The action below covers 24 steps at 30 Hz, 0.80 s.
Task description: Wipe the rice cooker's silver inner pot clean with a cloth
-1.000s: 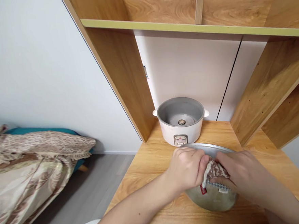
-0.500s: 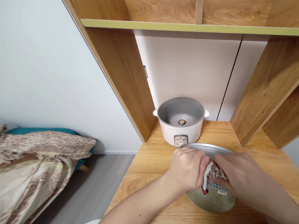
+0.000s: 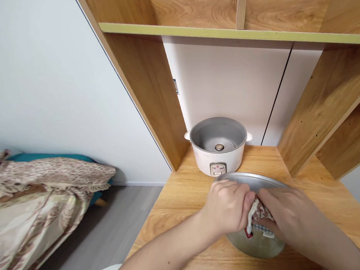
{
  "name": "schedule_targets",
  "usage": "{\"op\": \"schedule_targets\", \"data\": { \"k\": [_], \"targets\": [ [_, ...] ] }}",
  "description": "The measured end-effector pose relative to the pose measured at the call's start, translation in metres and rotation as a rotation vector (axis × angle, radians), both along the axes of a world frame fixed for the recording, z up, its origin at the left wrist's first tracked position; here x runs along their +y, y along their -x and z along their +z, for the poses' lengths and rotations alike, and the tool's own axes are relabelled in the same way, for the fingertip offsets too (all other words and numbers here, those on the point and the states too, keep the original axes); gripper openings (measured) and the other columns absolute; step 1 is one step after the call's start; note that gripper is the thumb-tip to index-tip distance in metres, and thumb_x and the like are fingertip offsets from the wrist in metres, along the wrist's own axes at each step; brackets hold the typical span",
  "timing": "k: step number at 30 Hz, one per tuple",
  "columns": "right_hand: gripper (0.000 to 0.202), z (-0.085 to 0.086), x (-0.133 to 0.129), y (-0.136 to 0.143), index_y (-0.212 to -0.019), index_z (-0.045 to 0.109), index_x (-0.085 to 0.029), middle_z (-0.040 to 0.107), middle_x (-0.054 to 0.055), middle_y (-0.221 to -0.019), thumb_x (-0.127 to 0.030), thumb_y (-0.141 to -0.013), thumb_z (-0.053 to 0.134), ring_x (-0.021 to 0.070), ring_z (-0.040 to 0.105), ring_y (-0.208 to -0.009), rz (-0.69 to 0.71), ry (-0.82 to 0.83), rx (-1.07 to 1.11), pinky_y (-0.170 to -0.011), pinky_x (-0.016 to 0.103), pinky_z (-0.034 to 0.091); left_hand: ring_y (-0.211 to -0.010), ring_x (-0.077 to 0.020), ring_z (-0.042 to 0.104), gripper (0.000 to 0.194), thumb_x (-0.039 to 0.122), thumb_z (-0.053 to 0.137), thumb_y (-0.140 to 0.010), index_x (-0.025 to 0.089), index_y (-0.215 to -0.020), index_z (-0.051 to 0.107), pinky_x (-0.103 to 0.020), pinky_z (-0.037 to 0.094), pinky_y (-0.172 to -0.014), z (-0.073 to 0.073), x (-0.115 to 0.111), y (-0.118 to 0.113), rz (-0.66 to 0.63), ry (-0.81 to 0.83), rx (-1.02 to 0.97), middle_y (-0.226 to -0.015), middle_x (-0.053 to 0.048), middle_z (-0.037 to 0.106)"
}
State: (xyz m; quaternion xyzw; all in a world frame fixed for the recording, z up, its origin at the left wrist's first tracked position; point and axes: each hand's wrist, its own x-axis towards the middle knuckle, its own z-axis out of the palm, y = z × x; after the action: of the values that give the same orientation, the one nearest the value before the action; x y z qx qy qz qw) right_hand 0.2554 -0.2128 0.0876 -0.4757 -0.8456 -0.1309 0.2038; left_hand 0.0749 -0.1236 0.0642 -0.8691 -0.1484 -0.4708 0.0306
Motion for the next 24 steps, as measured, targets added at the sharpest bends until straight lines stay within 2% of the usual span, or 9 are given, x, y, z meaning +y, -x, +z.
{"op": "schedule_targets", "data": {
  "k": [4, 9, 17, 21, 24],
  "targets": [
    [0.027, 0.0029, -0.0017, 0.0026, -0.082, 0.047, -0.024, 0.061, -0.002, -0.067, -0.025, -0.103, 0.064, 0.0162, 0.057, -0.054, -0.014, -0.014, -0.001, -0.050, 0.032, 0.030, -0.041, -0.0132, 0.044, 0.047, 0.022, 0.032, -0.108, 0.024, -0.063, 0.046, -0.031, 0.031, -0.047, 0.0001, -0.0011, -0.0006, 0.011, -0.007, -0.012, -0.049, 0.002, 0.051],
    [0.023, 0.0063, -0.0033, 0.0059, -0.085, 0.052, -0.022, 0.063, 0.004, -0.078, -0.026, -0.107, 0.057, 0.0230, 0.063, -0.069, -0.028, -0.083, -0.030, -0.057, 0.035, 0.039, -0.041, -0.0139, 0.045, 0.048, 0.024, 0.031, -0.109, 0.023, -0.063, 0.047, -0.031, 0.031, -0.046, 0.0009, -0.0030, -0.0013, 0.021, -0.012, 0.005, -0.049, 0.001, 0.052],
    [0.025, 0.0069, -0.0017, 0.0026, -0.084, 0.050, -0.023, 0.062, 0.003, -0.075, -0.027, -0.108, 0.056, 0.0208, 0.060, -0.064, -0.012, -0.028, -0.015, -0.055, 0.033, 0.040, -0.042, -0.0135, 0.045, 0.048, 0.023, 0.031, -0.109, 0.024, -0.064, 0.047, -0.031, 0.032, -0.046, 0.0002, -0.0007, -0.0007, 0.009, -0.007, 0.003, -0.050, 0.002, 0.052],
    [0.026, 0.0056, 0.0002, -0.0016, -0.085, 0.048, -0.024, 0.061, 0.001, -0.075, -0.031, -0.105, 0.064, 0.0207, 0.060, -0.063, -0.013, 0.005, -0.026, -0.054, 0.032, 0.040, -0.041, -0.0132, 0.044, 0.049, 0.023, 0.031, -0.109, 0.023, -0.064, 0.048, -0.031, 0.032, -0.046, -0.0004, 0.0022, -0.0007, -0.001, -0.001, 0.002, -0.049, 0.002, 0.052],
    [0.028, 0.0054, 0.0012, -0.0030, -0.086, 0.048, -0.024, 0.061, 0.001, -0.076, -0.036, -0.107, 0.061, 0.0211, 0.061, -0.065, -0.008, 0.001, -0.020, -0.056, 0.033, 0.042, -0.041, -0.0131, 0.044, 0.049, 0.023, 0.030, -0.109, 0.024, -0.063, 0.047, -0.031, 0.032, -0.046, -0.0011, 0.0037, -0.0007, -0.007, 0.010, 0.000, -0.049, 0.002, 0.051]
  ]
}}
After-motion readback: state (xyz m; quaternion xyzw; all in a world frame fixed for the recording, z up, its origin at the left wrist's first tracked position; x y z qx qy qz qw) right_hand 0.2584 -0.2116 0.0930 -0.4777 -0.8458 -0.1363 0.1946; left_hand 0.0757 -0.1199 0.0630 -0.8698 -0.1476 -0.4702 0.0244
